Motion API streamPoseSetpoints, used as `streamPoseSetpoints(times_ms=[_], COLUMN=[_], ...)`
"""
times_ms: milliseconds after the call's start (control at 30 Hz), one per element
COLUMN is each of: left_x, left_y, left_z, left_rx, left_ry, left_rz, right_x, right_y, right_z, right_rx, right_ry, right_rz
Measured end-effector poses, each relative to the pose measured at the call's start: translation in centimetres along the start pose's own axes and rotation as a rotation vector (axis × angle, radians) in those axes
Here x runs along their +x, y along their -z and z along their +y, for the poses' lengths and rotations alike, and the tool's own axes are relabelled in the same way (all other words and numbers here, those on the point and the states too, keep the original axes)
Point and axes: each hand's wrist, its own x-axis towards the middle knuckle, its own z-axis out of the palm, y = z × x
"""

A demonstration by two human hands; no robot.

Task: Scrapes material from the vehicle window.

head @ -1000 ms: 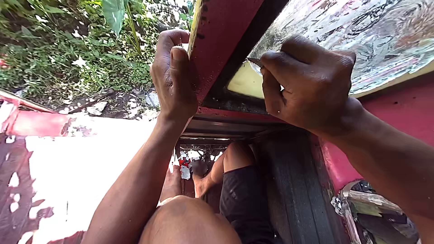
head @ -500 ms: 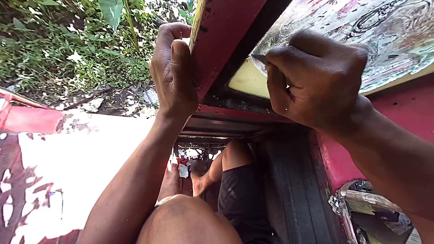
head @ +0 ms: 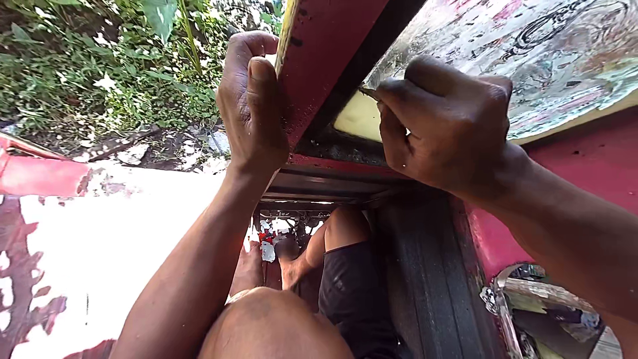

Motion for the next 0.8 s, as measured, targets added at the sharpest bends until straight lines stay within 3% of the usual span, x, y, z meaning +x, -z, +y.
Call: streamPoseSetpoints(times_ms=[567,667,800], left_x=[0.1,0.0,-1.1], left_y=[0.2,0.3,0.9], left_z=[0.3,0.4,0.6], left_rx=[0.010,-0.044,-0.115], left_ry=[-0.029,-0.040,0.019], left_rz=[-0.004,-0.022,-0.101], right_x=[-0.2,-1.3,-5.9], right_y=[-0.6,-1.4,-3.9], right_z=[-0.2,-1.1,-5.9], right_rx=[0.091,0.231,0.684], right_ry=[-0.075,-0.222,-0.706], right_rz=[0.062,0.138,0.373])
